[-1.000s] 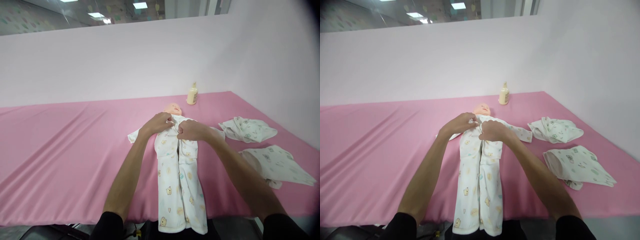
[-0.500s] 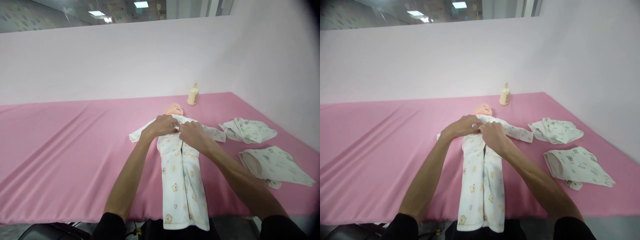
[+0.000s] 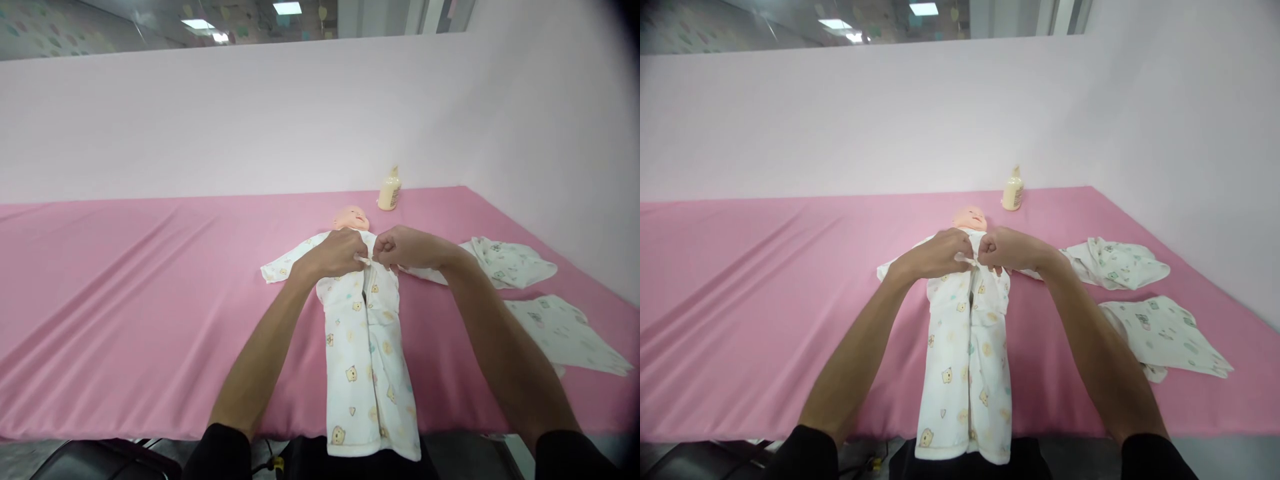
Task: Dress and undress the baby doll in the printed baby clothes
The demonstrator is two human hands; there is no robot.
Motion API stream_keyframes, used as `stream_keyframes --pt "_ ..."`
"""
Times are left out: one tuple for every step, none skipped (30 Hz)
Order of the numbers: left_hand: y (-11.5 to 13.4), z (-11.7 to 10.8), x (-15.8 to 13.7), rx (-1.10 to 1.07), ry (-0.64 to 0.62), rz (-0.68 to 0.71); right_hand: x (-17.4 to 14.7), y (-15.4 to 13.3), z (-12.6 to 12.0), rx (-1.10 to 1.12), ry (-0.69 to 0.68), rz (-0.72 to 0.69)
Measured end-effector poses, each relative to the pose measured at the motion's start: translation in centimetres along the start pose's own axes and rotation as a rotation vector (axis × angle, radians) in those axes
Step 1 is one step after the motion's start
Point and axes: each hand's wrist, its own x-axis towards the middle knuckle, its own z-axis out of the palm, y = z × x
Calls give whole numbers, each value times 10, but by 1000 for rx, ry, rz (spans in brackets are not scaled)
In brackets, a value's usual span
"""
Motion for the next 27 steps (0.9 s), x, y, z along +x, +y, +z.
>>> stream_keyframes --pt "0 1 0 2 6 9 1 0 1 8 -7 1" --pt "-1 3 0 5 9 21 2 1 2 12 -12 4" --pt "-1 4 1 7 8 33 3 2 3 16 -17 6" --pt "-2 4 1 5 7 41 5 2 5 20 -23 8" --pt "-3 4 1 2 4 48 6 3 6 23 -29 5" --pt "-4 4 0 -3 1 56 7 3 6 27 -36 -1" --pt "-5 4 0 -13 -6 65 7 3 7 29 -47 -9" --pt "-6 4 0 -25 -14 72 7 3 7 30 -59 -17" --pt "-7 4 0 -40 -23 76 7 3 7 28 -66 -22" --pt "-8 3 0 -54 -31 76 6 3 7 25 -65 -22" --pt "-9 3 0 -65 -36 74 6 2 8 19 -56 -18" --pt "-10 4 0 -74 -38 71 5 2 9 10 -41 -12" --pt "-11 4 0 -78 -36 69 5 1 10 -2 -19 -9" --pt "-11 5 1 -77 -29 68 6 1 12 -15 4 -8" --pt "-12 5 1 -73 -21 69 6 1 13 -27 27 -11" --pt "-12 6 1 -68 -11 69 7 1 14 -36 45 -15" --pt "-13 6 1 -66 -3 63 8 1 16 -40 62 -20" --pt "-13 7 1 -70 0 52 8 1 17 -38 76 -23" --pt "-14 7 1 -79 -3 39 9 1 17 -30 87 -26" --pt "-14 8 1 -91 -8 28 9 2 18 -18 91 -30" --pt "-14 8 1 -102 -14 21 9 2 18 -1 90 -33" --pt "-15 7 1 -109 -16 19 8 2 17 16 85 -34" --pt "-15 7 1 -113 -16 21 8 1 17 31 80 -32" --pt "-15 7 1 -116 -13 24 7 1 16 42 69 -28" --pt "-14 6 1 -121 -11 27 7 1 16 52 60 -23" --pt "-14 6 1 -131 -12 27 6 1 15 59 52 -17" --pt "-13 5 1 -144 -18 25 6 1 15 65 46 -12"
